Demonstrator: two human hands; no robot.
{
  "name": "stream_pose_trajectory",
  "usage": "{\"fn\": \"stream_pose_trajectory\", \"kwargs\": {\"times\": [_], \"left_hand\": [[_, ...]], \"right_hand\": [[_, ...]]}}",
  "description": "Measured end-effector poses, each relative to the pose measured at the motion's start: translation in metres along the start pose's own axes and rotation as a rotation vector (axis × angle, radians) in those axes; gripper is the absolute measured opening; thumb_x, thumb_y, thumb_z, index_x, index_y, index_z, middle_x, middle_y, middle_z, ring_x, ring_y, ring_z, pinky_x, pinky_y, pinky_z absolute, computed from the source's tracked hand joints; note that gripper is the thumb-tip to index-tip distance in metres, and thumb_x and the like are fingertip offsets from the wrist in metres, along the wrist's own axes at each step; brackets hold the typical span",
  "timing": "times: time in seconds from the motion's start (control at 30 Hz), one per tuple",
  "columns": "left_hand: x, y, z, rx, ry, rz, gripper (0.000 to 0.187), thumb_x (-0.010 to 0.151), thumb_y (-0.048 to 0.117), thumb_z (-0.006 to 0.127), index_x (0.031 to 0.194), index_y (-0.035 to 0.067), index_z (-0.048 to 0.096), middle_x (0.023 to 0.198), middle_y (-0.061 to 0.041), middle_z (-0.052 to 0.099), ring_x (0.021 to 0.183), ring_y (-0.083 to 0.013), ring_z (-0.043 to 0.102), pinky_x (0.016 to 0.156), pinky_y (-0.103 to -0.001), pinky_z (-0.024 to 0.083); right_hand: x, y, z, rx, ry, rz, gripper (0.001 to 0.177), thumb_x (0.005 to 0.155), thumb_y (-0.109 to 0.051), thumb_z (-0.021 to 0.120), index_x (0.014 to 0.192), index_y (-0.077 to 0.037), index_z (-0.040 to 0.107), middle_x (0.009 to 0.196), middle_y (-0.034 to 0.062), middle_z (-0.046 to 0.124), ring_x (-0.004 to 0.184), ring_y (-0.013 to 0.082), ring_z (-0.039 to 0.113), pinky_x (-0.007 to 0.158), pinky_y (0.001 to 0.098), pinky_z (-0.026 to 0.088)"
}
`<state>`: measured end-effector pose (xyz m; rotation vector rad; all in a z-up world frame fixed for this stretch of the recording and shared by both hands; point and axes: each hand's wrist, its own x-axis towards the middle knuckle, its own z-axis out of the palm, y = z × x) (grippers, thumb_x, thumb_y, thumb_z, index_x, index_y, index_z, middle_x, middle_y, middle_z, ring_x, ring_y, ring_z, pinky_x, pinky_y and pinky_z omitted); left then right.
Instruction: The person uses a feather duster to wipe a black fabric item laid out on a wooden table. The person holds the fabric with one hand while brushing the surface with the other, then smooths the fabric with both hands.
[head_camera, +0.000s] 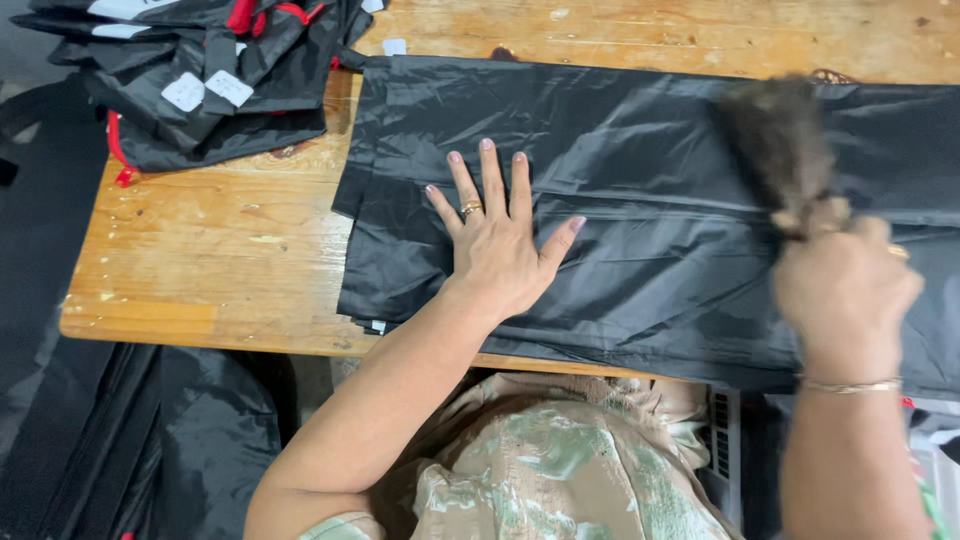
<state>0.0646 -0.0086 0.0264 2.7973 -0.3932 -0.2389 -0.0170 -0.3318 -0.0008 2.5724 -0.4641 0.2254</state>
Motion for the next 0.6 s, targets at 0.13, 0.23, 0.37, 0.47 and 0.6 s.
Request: {"fn": "stream_pose_trajectory", "kwargs": {"times": [0.13, 0.23, 0.37, 0.47, 0.6], "left_hand": [[0.003, -0.002, 0.011, -0.01, 0.097, -0.019, 0.1, 0.095, 0.077, 0.018, 0.165, 0.005, 0.012, 0.169, -0.027, -0.008, 0.15, -0.058, -0.013, 0.114, -0.079, -0.003], [0.003, -0.005, 0.009, -0.025, 0.122, -0.095, 0.119, 0.09, 0.086, 0.019, 0.162, -0.007, -0.001, 0.168, -0.028, -0.015, 0.152, -0.0528, -0.016, 0.118, -0.073, -0.004], [-0.003, -0.008, 0.005, 0.085, 0.144, -0.017, 0.121, 0.092, 0.087, 0.024, 0.161, -0.01, -0.001, 0.167, -0.029, -0.017, 0.15, -0.0597, -0.014, 0.114, -0.08, 0.005], [-0.007, -0.004, -0.007, 0.114, -0.012, 0.005, 0.102, 0.093, 0.082, 0.023, 0.168, 0.015, 0.002, 0.167, -0.025, -0.019, 0.151, -0.0585, -0.014, 0.111, -0.083, 0.001], [-0.006, -0.001, -0.009, 0.148, -0.031, 0.013, 0.115, 0.086, 0.091, 0.032, 0.167, 0.013, 0.006, 0.168, -0.027, -0.014, 0.15, -0.0588, -0.013, 0.109, -0.085, -0.001]], "right_hand": [[-0.022, -0.085, -0.1, 0.368, 0.046, -0.293, 0.044, 0.085, -0.016, 0.055, 0.113, -0.045, 0.074, 0.105, 0.0007, 0.069, 0.078, 0.0213, 0.071, 0.048, 0.0354, 0.056], [-0.05, -0.133, -0.112, 0.389, 0.269, -0.493, 0.014, 0.086, -0.004, 0.054, 0.093, -0.012, 0.064, 0.084, 0.0075, 0.051, 0.066, 0.0274, 0.058, 0.049, 0.0383, 0.05], [-0.019, -0.097, -0.081, 0.119, 0.336, -0.46, 0.045, 0.085, -0.024, 0.054, 0.129, -0.022, 0.062, 0.09, -0.0008, 0.052, 0.063, 0.0153, 0.057, 0.04, 0.0263, 0.042], [0.018, -0.045, -0.016, -0.051, 0.255, -0.302, 0.043, 0.091, -0.028, 0.052, 0.132, -0.032, 0.064, 0.094, -0.0049, 0.061, 0.063, 0.0124, 0.064, 0.044, 0.0289, 0.045], [0.074, 0.011, 0.029, 0.0, -0.073, -0.012, 0.037, 0.115, -0.046, 0.041, 0.127, -0.023, 0.067, 0.113, 0.0131, 0.07, 0.089, 0.0364, 0.074, 0.069, 0.047, 0.054]]}}
